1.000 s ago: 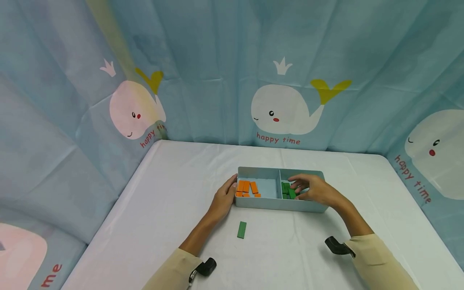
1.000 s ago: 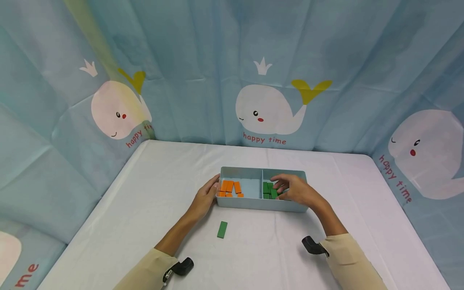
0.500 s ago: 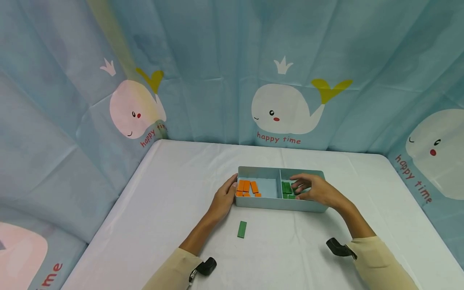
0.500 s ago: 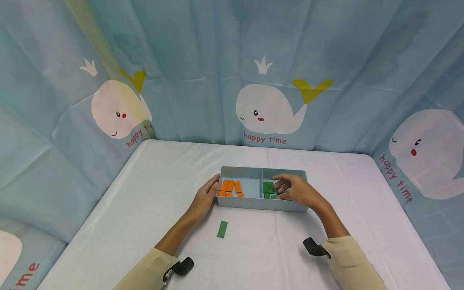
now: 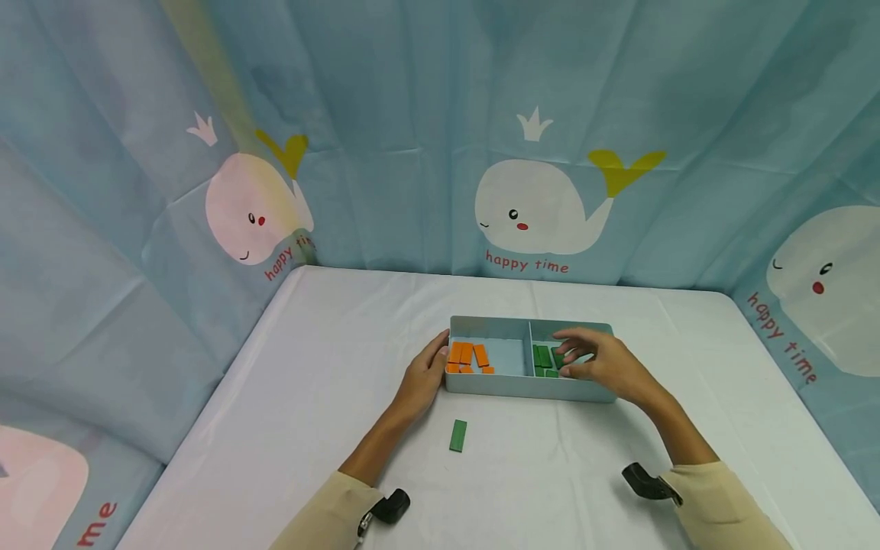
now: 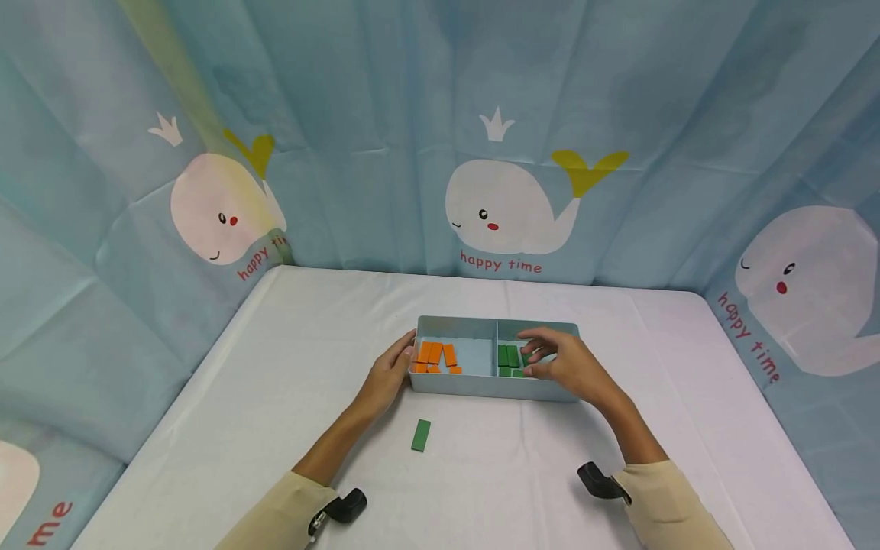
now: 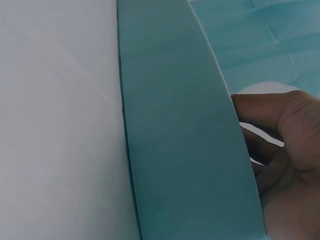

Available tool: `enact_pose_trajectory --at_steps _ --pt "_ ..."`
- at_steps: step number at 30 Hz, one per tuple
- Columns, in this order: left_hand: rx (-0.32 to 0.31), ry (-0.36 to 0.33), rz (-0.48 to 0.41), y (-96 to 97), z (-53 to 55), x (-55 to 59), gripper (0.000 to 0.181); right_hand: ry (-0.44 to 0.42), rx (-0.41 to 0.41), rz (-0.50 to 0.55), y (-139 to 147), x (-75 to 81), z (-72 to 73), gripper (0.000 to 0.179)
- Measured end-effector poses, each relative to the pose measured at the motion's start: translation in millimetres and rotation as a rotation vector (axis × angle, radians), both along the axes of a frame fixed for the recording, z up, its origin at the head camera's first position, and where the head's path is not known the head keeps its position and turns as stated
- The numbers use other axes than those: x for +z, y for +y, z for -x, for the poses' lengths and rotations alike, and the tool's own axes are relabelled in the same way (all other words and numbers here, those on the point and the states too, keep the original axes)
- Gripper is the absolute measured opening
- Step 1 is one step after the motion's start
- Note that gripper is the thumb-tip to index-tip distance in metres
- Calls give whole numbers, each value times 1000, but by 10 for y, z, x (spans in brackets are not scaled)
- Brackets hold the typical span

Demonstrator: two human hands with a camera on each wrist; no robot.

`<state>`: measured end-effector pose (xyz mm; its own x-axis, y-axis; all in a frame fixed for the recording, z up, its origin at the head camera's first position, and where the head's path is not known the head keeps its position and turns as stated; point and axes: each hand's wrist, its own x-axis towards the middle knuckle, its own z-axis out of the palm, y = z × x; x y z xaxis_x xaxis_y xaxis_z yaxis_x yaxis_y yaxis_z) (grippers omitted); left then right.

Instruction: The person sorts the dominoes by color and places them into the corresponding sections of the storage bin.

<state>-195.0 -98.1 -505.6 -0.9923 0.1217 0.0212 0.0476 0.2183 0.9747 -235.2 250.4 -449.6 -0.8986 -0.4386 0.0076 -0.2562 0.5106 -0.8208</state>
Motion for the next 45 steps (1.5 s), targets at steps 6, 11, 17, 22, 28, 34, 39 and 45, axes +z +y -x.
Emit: enact_pose_trajectory --at_steps 6,11,17,22,28,34,39,45 --pt "6 5 -5 -2 0 -6 55 40 -23 28 -19 13 -80 56" --pt "11 -6 -4 -4 -4 -1 55 85 -32 38 -37 14 -123 55" --pt "17 -12 -2 -4 4 -8 55 130 -37 70 -60 29 -176 53" --pt "29 -3 -1 1 12 -17 55 143 -39 121 -84 63 -216 52" --pt "35 -5 12 0 12 2 55 136 -13 155 -107 85 -268 52" --pt "28 -2 7 2 13 -4 56 120 6 184 -166 69 -326 54" --pt "23 -3 -1 10 18 -5 55 124 32 186 -256 28 -395 50" --pt "28 -14 8 20 8 14 53 137 54 183 -349 -36 -473 50"
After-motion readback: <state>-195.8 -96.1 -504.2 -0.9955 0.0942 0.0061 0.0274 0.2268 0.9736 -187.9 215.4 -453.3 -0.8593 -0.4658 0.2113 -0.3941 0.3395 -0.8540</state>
